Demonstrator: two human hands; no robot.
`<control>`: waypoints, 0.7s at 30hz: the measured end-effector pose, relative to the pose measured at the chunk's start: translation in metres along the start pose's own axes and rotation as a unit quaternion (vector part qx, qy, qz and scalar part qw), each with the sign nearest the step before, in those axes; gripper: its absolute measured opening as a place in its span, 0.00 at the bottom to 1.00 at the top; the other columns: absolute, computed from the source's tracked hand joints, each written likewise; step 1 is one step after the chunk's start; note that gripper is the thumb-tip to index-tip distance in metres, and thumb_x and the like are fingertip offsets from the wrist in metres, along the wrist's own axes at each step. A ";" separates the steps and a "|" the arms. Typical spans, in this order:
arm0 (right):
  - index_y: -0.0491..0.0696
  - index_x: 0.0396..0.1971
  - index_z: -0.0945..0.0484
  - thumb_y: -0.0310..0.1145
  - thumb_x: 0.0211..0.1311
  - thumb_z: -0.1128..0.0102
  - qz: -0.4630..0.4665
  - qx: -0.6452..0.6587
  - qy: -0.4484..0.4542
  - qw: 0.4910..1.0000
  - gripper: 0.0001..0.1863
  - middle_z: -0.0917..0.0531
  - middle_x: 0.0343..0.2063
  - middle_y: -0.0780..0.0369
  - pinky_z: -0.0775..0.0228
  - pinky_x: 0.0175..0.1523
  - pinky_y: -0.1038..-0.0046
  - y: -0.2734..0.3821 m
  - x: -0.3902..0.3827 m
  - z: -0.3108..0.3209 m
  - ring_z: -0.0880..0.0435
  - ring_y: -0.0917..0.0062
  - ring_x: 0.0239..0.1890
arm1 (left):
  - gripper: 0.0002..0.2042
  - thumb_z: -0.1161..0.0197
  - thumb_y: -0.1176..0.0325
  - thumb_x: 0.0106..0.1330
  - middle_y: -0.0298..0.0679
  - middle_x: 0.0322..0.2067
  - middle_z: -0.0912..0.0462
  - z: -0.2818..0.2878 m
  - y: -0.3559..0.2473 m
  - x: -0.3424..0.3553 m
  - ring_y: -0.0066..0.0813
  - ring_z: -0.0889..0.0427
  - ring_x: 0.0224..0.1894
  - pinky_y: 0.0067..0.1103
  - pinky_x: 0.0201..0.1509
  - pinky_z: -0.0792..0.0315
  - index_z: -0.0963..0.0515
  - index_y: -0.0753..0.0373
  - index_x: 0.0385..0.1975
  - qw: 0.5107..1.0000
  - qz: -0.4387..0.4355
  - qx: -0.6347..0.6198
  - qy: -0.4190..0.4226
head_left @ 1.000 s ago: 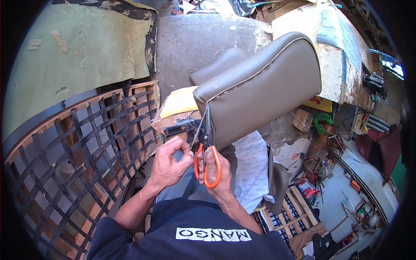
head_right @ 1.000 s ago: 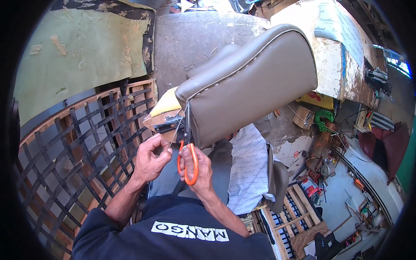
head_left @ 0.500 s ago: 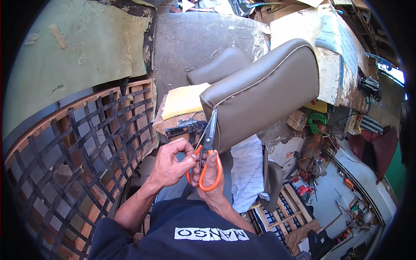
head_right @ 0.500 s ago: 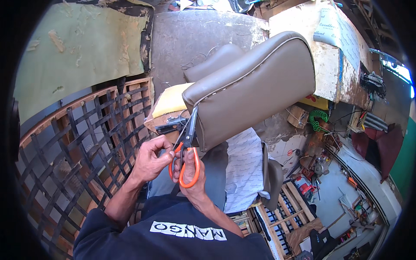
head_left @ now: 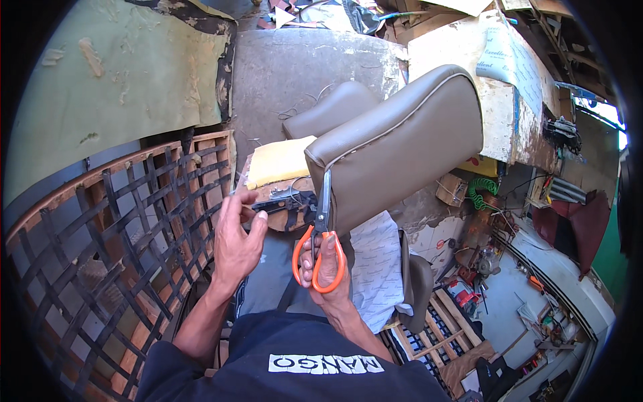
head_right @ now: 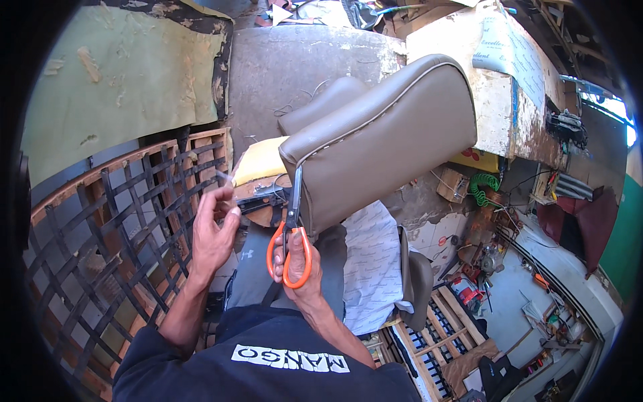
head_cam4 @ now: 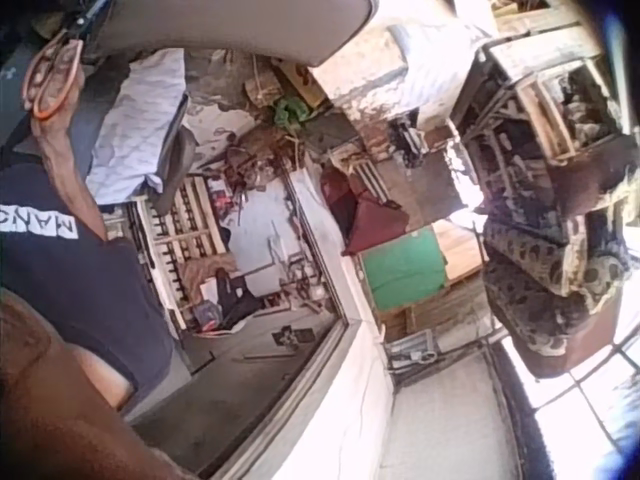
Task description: The person secures fabric to a padded chair component using a pneumatic stapler, trims excess material with shears, and applies adhesive to the edges.
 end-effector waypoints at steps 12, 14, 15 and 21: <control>0.44 0.45 0.23 0.28 0.73 0.43 0.333 -0.505 -0.220 0.765 0.06 0.17 0.35 0.65 0.25 0.43 0.78 0.246 -0.013 0.135 0.19 0.84 0.37 | 0.37 0.40 0.59 0.78 0.52 0.73 0.38 -0.122 0.015 0.031 0.47 0.37 0.74 0.39 0.74 0.38 0.52 0.59 0.79 0.986 -0.028 -0.146 -0.069; 0.45 0.39 0.20 0.33 0.70 0.34 0.375 -0.576 -0.321 0.652 0.07 0.17 0.30 0.68 0.27 0.40 0.79 0.335 0.012 0.176 0.20 0.84 0.33 | 0.36 0.43 0.63 0.78 0.56 0.75 0.41 -0.138 0.003 0.032 0.50 0.36 0.74 0.37 0.76 0.41 0.55 0.61 0.80 0.982 -0.006 -0.169 -0.082; 0.45 0.38 0.20 0.36 0.67 0.32 0.440 -0.574 -0.337 0.603 0.10 0.14 0.29 0.59 0.23 0.40 0.68 0.386 0.026 0.223 0.14 0.73 0.32 | 0.36 0.43 0.63 0.78 0.56 0.75 0.41 -0.148 -0.005 0.033 0.50 0.36 0.74 0.37 0.76 0.41 0.55 0.61 0.80 0.983 -0.013 -0.167 -0.081; 0.47 0.45 0.14 0.58 0.63 0.39 0.302 -0.699 -0.467 0.449 0.28 0.12 0.42 0.47 0.25 0.58 0.56 0.629 0.113 0.367 0.13 0.50 0.50 | 0.29 0.53 0.63 0.83 0.54 0.76 0.41 -0.171 0.006 0.037 0.40 0.40 0.77 0.28 0.79 0.48 0.47 0.68 0.78 0.968 -0.048 -0.007 -0.245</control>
Point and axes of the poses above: each hand's wrist, its own x-axis towards the middle knuckle, its own z-axis out of the back of the hand, y = z × x, the point moved 5 cm from there along x, towards the middle knuckle
